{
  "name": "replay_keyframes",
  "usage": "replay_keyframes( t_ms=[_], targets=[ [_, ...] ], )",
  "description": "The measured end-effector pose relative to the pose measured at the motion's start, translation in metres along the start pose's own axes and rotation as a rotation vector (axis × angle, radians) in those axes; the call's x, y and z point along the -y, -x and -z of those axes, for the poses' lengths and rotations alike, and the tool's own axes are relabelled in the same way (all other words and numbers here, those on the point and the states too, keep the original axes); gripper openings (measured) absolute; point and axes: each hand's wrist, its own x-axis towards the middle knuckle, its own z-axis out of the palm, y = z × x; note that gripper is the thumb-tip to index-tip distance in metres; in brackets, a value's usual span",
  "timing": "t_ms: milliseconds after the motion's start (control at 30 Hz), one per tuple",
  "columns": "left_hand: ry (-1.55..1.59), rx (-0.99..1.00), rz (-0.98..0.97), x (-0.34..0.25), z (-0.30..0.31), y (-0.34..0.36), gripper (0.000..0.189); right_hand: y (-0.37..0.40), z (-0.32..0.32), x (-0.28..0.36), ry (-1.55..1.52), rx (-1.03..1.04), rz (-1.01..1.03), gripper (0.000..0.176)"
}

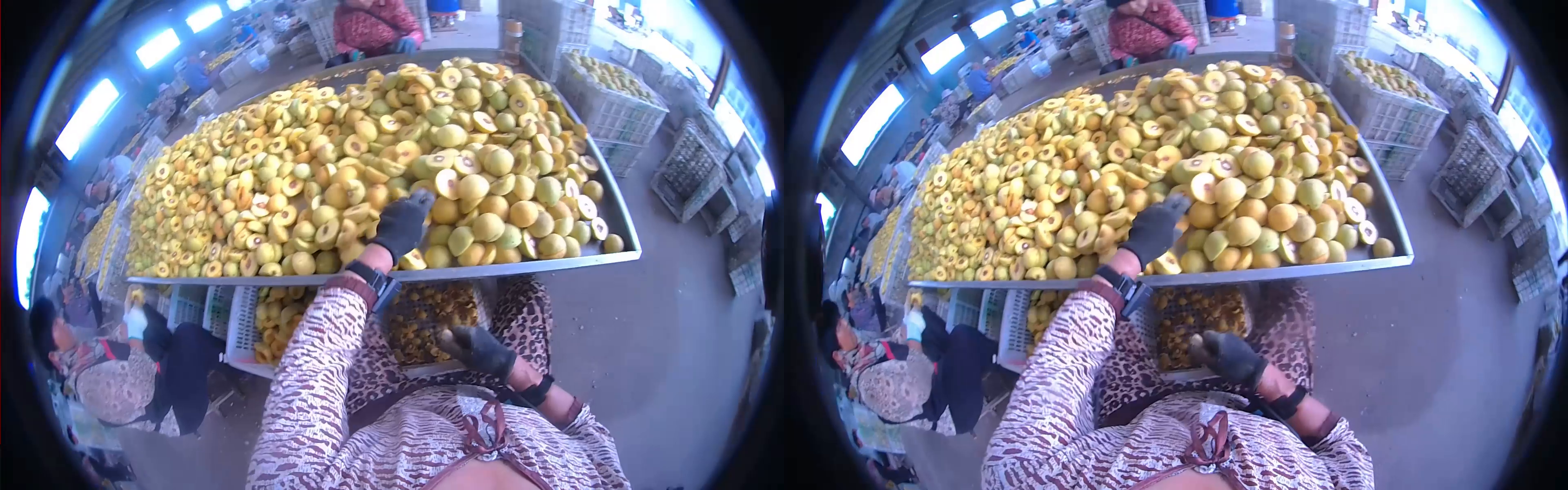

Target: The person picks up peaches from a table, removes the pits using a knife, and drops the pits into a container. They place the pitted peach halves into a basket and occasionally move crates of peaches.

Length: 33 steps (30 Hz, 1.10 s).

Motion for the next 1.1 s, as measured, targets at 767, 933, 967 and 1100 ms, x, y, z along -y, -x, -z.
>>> replay_keyframes(
  t_ms=[767, 933, 967, 1100],
  targets=[
    [2.294, -0.207, 0.720, -0.117, 0.069, 0.077, 0.042, -0.028, 0.011, 0.046, -0.487, -0.382, 0.143, 0.026],
    [2.225, -0.323, 0.790, -0.138, 0.078, 0.092, 0.038, -0.024, 0.010, 0.047, -0.421, -0.511, 0.240, 0.024],
    [2.250, -0.361, 0.765, -0.142, 0.076, 0.091, 0.038, -0.024, 0.013, 0.046, -0.376, -0.531, 0.234, 0.024],
    [2.106, -0.438, 0.526, -0.150, 0.072, 0.082, 0.034, -0.018, 0.024, 0.052, -0.297, -0.494, 0.180, 0.026]
  ],
)
